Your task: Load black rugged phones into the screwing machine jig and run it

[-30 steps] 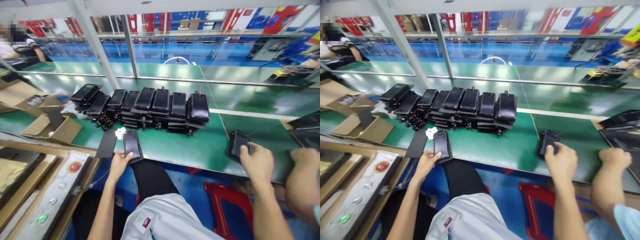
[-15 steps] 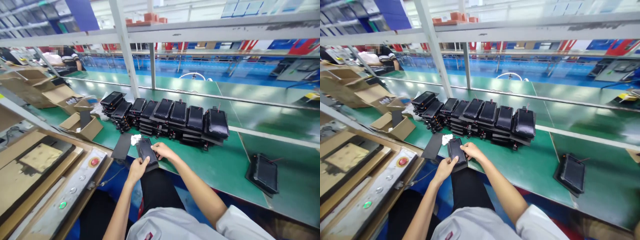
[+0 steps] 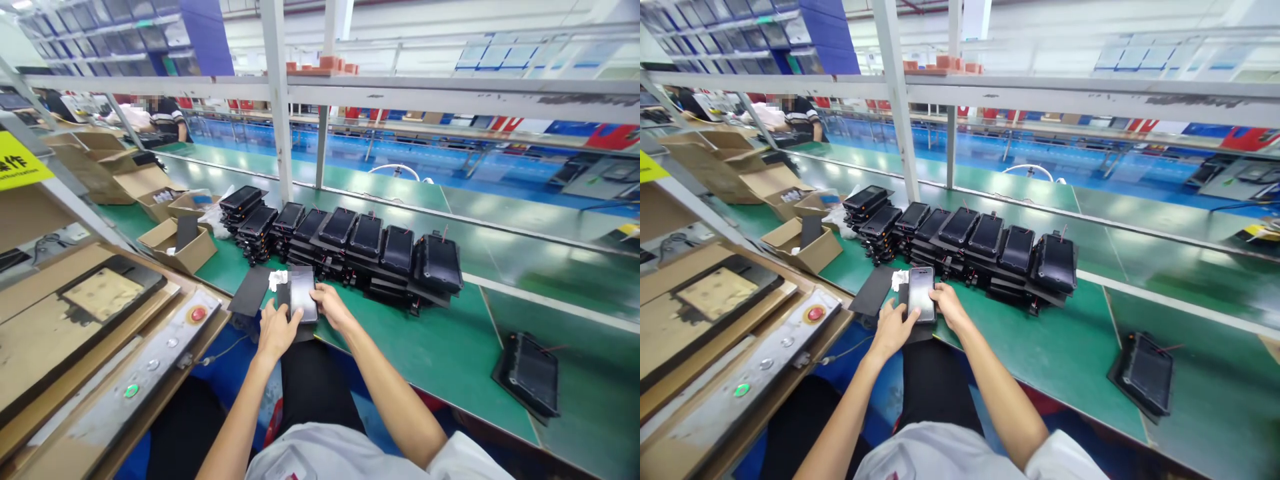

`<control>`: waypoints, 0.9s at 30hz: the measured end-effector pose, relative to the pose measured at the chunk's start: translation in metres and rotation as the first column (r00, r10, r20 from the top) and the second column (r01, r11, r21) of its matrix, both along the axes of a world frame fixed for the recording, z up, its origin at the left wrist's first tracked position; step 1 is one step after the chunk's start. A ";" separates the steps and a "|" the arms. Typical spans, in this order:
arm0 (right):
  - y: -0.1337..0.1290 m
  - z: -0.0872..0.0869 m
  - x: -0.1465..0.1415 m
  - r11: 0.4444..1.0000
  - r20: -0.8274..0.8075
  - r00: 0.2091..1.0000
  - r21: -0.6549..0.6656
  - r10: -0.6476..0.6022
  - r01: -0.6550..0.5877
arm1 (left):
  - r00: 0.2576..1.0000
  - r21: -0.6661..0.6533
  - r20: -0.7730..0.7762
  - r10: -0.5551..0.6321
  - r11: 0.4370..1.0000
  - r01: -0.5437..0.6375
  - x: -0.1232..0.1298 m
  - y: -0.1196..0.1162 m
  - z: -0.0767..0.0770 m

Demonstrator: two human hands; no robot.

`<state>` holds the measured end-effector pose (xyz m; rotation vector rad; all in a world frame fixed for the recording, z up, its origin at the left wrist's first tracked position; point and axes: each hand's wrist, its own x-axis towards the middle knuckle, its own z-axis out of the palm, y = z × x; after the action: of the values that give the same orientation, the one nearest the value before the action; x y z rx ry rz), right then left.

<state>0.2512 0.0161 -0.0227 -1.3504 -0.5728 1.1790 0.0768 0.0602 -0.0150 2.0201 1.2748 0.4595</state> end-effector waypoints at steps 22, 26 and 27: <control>0.130 0.134 -0.275 0.493 0.006 0.536 0.385 0.844 -0.780 | 0.488 -0.282 0.726 0.485 0.857 -0.431 -0.238 -0.086 0.086; 0.173 0.152 -0.384 0.344 0.106 0.387 0.291 0.916 -0.893 | 0.457 -0.200 0.663 0.593 0.729 -0.655 -0.314 -0.073 0.095; 0.184 0.156 -0.408 0.324 0.136 0.368 0.266 0.920 -0.908 | 0.446 -0.195 0.658 0.607 0.710 -0.677 -0.332 -0.066 0.097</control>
<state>-0.1565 0.2001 0.1332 -0.6280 -1.5769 1.9172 -0.2554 -0.0063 0.0822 1.0961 1.4780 1.5145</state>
